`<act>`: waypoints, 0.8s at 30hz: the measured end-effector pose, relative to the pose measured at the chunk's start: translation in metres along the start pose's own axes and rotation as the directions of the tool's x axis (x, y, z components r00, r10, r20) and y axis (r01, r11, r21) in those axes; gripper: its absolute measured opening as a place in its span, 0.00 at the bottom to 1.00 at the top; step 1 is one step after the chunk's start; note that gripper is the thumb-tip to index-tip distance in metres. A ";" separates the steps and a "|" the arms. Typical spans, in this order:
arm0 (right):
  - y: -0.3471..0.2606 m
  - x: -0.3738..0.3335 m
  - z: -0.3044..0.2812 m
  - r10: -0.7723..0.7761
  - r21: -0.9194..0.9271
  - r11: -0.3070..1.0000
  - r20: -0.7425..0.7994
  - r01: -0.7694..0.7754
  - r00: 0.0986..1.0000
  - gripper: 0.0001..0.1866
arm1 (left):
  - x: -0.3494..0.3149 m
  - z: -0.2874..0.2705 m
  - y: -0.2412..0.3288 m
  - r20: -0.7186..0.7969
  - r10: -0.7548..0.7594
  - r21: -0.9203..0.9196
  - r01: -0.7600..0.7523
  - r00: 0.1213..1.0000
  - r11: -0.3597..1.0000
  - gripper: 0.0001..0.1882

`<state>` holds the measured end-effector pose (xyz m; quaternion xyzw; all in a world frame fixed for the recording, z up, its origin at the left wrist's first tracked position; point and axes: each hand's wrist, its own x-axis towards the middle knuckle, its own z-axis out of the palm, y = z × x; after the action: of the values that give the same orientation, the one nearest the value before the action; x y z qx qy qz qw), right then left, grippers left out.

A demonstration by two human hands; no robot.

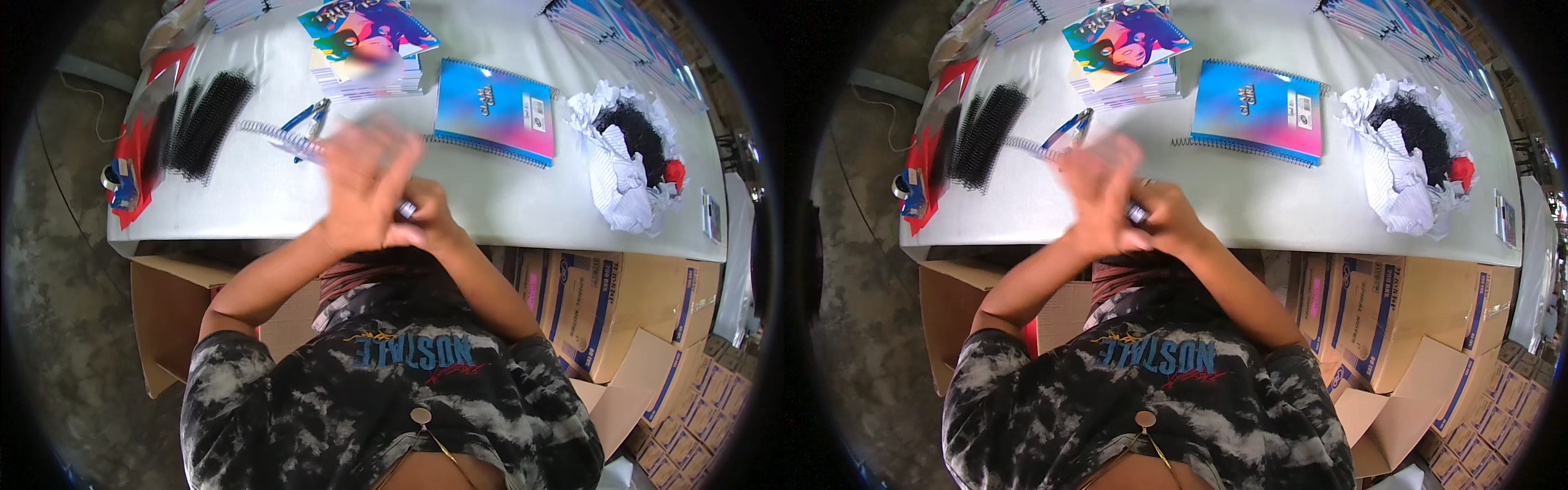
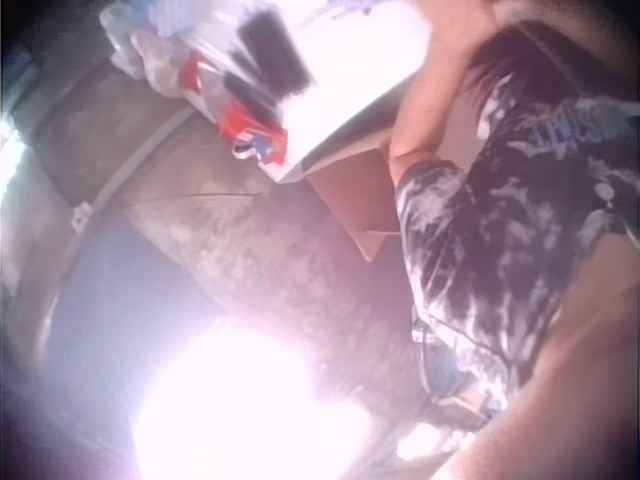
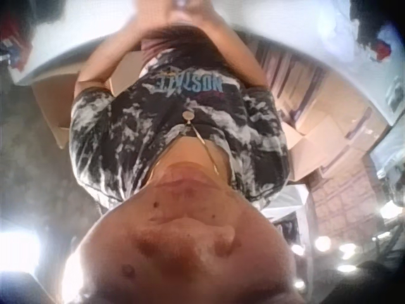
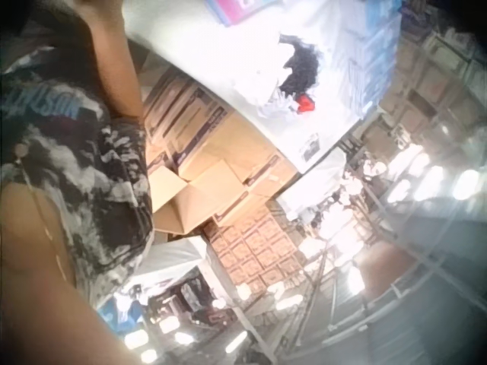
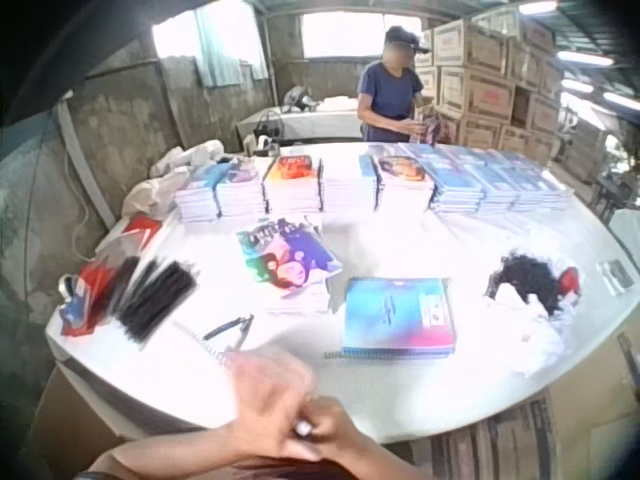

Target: The person repeatedly picks up a notebook cover and a spiral binding, inserts the spiral into the cover, and places the assembled notebook on a growing stack. The process is repeated for multiple identical notebooks on a white table.

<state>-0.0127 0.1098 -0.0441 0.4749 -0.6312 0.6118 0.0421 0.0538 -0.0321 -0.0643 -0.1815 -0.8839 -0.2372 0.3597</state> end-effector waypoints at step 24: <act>-0.054 0.054 -0.056 0.533 0.318 0.813 -0.064 -0.489 0.844 0.10 | 0.115 -0.057 0.006 0.518 -0.434 -0.739 0.641 0.737 0.206 0.07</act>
<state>-0.0367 0.1366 0.0431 0.2410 -0.6341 0.7199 -0.1466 0.0106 -0.0411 0.0570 -0.0432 -0.6555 -0.7539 0.0119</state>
